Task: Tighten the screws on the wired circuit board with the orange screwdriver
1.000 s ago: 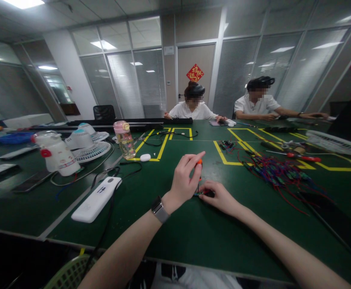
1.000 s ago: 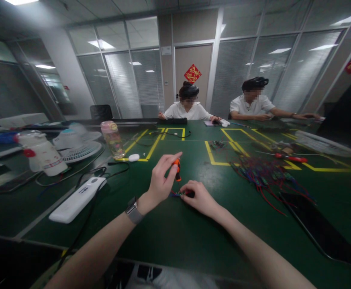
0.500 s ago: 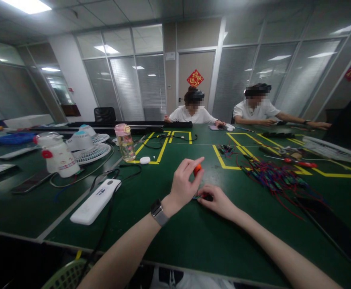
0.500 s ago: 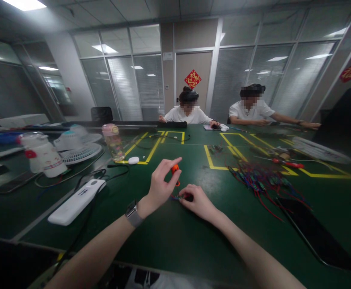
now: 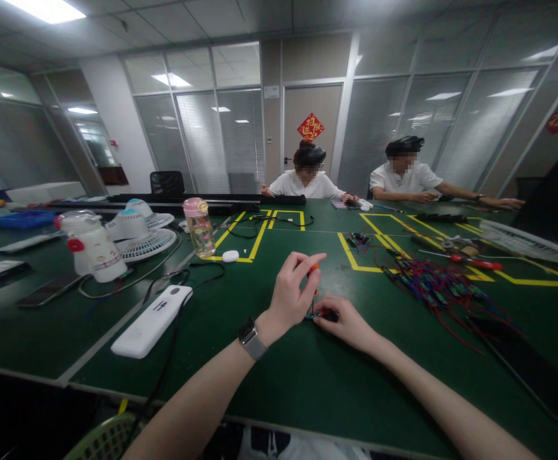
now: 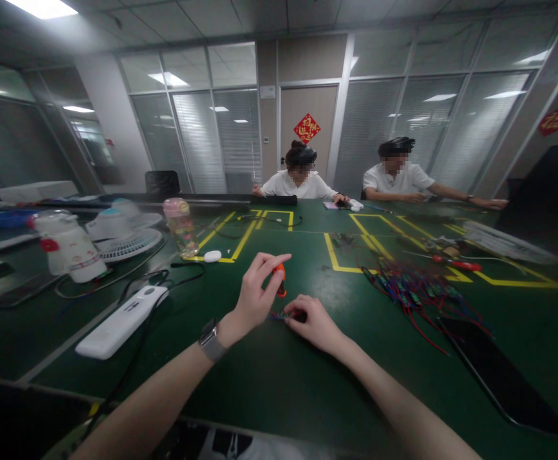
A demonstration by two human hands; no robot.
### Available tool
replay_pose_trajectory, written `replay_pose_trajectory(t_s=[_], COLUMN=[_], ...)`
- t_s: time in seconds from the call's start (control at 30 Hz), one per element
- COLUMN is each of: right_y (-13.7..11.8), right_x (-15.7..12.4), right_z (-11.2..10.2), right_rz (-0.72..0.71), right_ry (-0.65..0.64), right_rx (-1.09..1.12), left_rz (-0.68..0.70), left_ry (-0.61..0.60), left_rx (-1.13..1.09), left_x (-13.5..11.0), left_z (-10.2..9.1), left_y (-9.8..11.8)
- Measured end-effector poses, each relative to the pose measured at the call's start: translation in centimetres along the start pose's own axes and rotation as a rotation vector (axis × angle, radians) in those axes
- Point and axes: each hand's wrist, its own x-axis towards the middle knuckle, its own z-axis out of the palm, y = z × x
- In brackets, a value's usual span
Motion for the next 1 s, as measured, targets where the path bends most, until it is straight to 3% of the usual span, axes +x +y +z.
replay_pose_trajectory(t_s=[0.1, 0.3, 0.5, 1.0], right_y=[0.06, 0.04, 0.15, 0.16], right_x=[-0.01, -0.02, -0.01, 0.02], right_z=[0.02, 0.11, 0.12, 0.11], right_rz=[-0.001, 0.003, 0.003, 0.012], right_ry=[-0.003, 0.008, 0.003, 0.0], right_rx=[0.003, -0.013, 0.002, 0.019], left_rz=[0.019, 0.021, 0.056, 0.054], left_ry=[-0.036, 0.032, -0.015, 0.001], left_rx=[-0.041, 0.045, -0.059, -0.02], left_x=[0.06, -0.02, -0.01, 0.1], left_z=[-0.06, 0.18, 0.2, 0.2], left_y=[-0.01, -0.09, 0.01, -0.03])
